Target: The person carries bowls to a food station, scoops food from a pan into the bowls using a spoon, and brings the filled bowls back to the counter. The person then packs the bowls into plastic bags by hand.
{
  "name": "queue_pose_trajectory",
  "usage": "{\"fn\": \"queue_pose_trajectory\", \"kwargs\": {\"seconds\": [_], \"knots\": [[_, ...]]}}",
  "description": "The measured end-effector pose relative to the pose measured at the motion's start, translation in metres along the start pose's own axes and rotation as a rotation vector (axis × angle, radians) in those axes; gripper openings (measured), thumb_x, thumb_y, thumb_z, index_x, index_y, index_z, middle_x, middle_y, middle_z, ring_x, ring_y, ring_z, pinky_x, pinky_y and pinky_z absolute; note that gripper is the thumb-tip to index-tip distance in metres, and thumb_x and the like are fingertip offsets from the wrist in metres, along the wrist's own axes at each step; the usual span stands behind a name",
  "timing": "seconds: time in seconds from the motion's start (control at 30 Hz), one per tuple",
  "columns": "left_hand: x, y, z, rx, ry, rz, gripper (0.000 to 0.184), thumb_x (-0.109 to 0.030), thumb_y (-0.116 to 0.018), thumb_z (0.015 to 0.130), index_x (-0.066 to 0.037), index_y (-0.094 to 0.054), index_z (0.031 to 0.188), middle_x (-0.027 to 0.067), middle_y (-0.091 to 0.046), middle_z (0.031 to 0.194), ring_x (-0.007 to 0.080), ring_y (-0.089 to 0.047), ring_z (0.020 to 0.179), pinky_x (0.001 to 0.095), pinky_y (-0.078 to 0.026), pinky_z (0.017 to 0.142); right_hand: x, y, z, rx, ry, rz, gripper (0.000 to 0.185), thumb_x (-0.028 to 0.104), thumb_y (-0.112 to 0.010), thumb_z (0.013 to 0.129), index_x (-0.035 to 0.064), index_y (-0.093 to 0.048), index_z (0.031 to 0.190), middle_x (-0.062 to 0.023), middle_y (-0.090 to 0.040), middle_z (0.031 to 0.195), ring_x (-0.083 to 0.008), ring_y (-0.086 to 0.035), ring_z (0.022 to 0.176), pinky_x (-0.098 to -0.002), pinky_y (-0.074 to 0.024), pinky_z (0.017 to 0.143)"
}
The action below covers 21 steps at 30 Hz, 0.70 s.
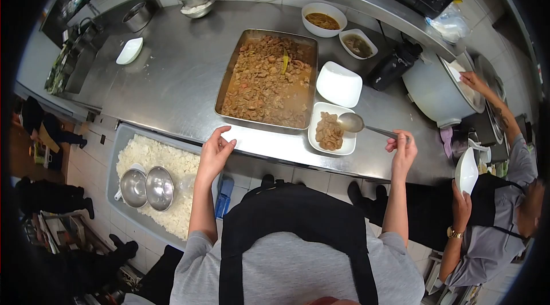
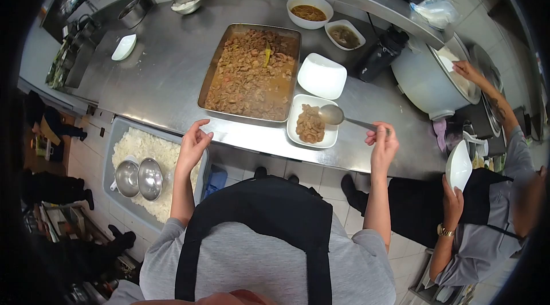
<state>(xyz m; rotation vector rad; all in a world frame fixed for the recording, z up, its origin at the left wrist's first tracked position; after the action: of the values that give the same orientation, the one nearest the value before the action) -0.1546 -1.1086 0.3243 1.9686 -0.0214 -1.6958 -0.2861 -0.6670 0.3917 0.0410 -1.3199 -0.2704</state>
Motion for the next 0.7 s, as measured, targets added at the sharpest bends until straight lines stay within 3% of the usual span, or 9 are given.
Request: {"fn": "queue_pose_trajectory", "kwargs": {"seconds": [0.13,0.3,0.4,0.57,0.7], "knots": [[0.013,0.012,-0.011,-0.042,0.039,-0.038,0.033,-0.013,-0.058,0.075,0.0,-0.049,0.104,-0.0009,-0.042,0.054,0.0057,-0.038,0.051,0.0216,-0.032,0.047,-0.022,-0.021,0.026,-0.047,-0.081,0.258,0.022,0.02,-0.045,0.086,-0.0006,-0.053,0.087,-0.0088,-0.055,0.061,-0.0106,-0.05,0.046,-0.0207,-0.04,0.042],[0.023,0.028,-0.028,-0.096,0.041,-0.036,0.033,-0.013,-0.059,0.075,-0.001,-0.049,0.104,-0.0019,-0.041,0.054,0.0055,-0.037,0.05,0.0213,-0.031,0.047,-0.013,-0.143,0.054,0.281,0.058,0.144,0.022,0.017,-0.043,0.087,-0.0021,-0.053,0.087,-0.0076,-0.055,0.06,-0.0093,-0.05,0.047,-0.0197,-0.0406,0.043],[0.025,0.042,-0.045,-0.153,0.079,-0.093,0.033,-0.011,-0.058,0.075,-0.001,-0.049,0.105,-0.0033,-0.04,0.054,0.0041,-0.036,0.05,0.0196,-0.03,0.046,-0.016,-0.178,0.056,0.322,0.089,-0.031,0.022,0.016,-0.041,0.087,-0.0024,-0.053,0.085,-0.0075,-0.055,0.06,-0.0094,-0.049,0.045,-0.0195,-0.0399,0.042],[0.048,0.054,-0.067,-0.225,0.14,-0.095,0.032,-0.009,-0.058,0.075,0.0,-0.049,0.104,-0.0029,-0.04,0.055,0.0039,-0.036,0.05,0.0188,-0.03,0.046,-0.08,-0.234,0.024,0.252,-0.29,0.387,0.023,0.016,-0.039,0.087,-0.0037,-0.05,0.088,-0.015,-0.056,0.064,-0.0165,-0.056,0.049,-0.0235,-0.0459,0.042],[0.052,0.055,-0.073,-0.244,0.158,-0.134,0.032,-0.009,-0.058,0.075,0.0,-0.049,0.104,-0.0029,-0.04,0.054,0.0039,-0.037,0.05,0.0188,-0.031,0.046,-0.085,-0.264,0.018,0.265,-0.38,0.459,0.023,0.015,-0.039,0.087,-0.0056,-0.048,0.091,-0.0185,-0.057,0.07,-0.0205,-0.058,0.054,-0.0248,-0.0479,0.045]]}}
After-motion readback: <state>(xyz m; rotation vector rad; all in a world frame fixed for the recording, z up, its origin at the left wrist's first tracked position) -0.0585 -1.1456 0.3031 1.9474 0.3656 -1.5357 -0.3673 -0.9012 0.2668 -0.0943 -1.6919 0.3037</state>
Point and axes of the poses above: each hand's wrist, its own z-axis towards the middle knuckle, its own y-axis out of the back of the hand, x = y × z, the point moved 9 cm from there along z, towards the middle knuckle
